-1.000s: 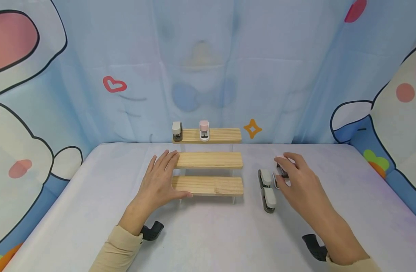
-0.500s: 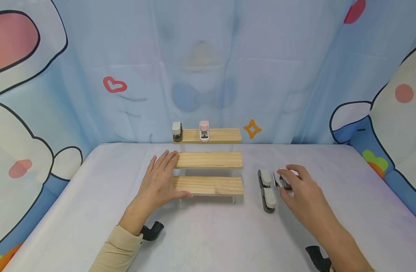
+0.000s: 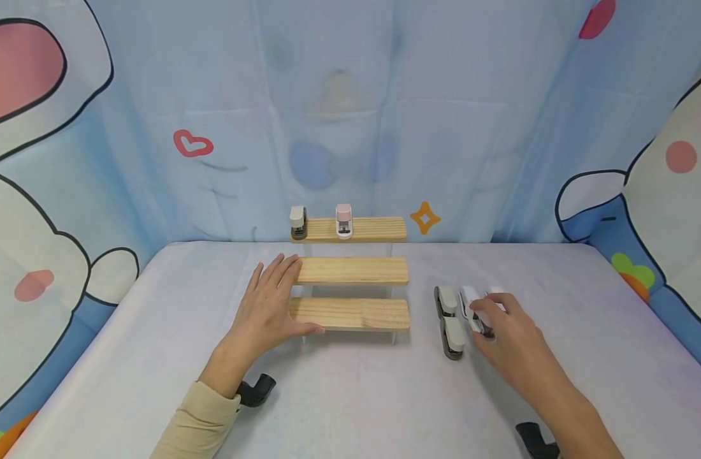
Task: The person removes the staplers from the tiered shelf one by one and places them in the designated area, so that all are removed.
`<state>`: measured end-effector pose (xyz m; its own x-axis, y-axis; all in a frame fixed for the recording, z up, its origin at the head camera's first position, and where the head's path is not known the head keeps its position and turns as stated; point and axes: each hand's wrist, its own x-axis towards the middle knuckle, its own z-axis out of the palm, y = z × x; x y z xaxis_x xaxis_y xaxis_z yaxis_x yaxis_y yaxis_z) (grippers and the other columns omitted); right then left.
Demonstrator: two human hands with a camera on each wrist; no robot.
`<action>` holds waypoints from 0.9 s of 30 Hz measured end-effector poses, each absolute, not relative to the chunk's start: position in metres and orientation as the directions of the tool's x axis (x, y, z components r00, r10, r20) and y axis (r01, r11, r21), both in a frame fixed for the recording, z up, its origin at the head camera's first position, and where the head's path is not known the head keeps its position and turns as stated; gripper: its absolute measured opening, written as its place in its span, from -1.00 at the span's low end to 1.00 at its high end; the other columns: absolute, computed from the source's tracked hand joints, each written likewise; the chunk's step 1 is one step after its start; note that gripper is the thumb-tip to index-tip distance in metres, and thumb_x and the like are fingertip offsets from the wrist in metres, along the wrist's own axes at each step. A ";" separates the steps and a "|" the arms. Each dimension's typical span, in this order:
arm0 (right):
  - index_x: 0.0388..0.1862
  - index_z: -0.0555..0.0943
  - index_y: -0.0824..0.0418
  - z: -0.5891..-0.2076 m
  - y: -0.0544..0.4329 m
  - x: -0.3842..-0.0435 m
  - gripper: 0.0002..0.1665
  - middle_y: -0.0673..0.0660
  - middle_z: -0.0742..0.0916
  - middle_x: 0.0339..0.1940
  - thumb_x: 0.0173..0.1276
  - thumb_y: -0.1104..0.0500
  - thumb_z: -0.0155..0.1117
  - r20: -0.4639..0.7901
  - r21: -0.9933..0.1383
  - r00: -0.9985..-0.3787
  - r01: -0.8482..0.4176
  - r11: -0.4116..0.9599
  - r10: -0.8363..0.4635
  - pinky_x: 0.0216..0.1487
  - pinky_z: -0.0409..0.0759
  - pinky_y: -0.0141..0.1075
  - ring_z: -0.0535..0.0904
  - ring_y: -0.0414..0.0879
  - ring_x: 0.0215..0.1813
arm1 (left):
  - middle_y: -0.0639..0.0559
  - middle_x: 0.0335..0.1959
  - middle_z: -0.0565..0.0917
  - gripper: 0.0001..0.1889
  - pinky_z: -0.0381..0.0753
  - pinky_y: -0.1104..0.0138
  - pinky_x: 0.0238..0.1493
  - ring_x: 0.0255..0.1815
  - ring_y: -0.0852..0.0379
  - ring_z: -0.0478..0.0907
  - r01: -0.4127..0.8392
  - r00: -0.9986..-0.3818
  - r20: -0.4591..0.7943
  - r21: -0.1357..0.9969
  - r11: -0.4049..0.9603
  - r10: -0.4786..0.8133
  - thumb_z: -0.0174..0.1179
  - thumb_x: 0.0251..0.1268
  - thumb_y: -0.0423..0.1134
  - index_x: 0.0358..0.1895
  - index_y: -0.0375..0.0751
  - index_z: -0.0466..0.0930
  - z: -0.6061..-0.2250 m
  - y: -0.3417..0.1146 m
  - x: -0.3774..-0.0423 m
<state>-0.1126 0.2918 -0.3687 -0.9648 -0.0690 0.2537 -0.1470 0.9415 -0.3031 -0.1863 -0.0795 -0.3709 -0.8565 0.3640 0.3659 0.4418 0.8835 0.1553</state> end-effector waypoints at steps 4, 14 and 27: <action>0.09 0.55 0.37 -0.373 0.294 -0.114 -0.48 0.46 0.48 0.12 0.13 0.32 0.46 0.207 -0.315 -0.975 -0.144 0.938 -0.081 -0.13 0.67 0.19 0.58 0.39 -0.02 | -0.04 0.54 0.26 0.32 -0.06 -0.02 0.64 0.61 -0.06 0.07 0.443 -0.855 0.367 0.151 0.884 0.366 0.49 -0.33 0.43 0.54 -0.22 0.13 -0.372 -0.079 -0.187; 0.09 0.56 0.39 -0.381 0.298 -0.118 -0.49 0.47 0.47 0.13 0.14 0.33 0.44 0.123 -0.339 -0.988 -0.126 0.932 -0.088 -0.07 0.62 0.25 0.51 0.45 0.09 | -0.04 0.54 0.26 0.31 -0.05 -0.03 0.63 0.61 -0.06 0.07 0.442 -0.856 0.365 0.147 0.885 0.367 0.48 -0.31 0.43 0.54 -0.21 0.13 -0.372 -0.080 -0.186; 0.07 0.57 0.33 -0.385 0.306 -0.123 -0.54 0.50 0.46 0.12 0.16 0.34 0.41 0.062 -0.352 -0.990 -0.139 0.926 -0.126 -0.05 0.59 0.29 0.49 0.48 0.10 | -0.04 0.53 0.27 0.31 -0.02 -0.03 0.63 0.61 -0.05 0.07 0.442 -0.854 0.364 0.134 0.887 0.371 0.47 -0.31 0.44 0.53 -0.21 0.13 -0.371 -0.080 -0.187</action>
<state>-0.1231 0.3060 -0.3849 -0.9902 -0.1257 0.0616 -0.1394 0.9256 -0.3518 -0.1870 -0.0797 -0.3710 -0.8544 0.3706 0.3643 0.4418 0.8871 0.1338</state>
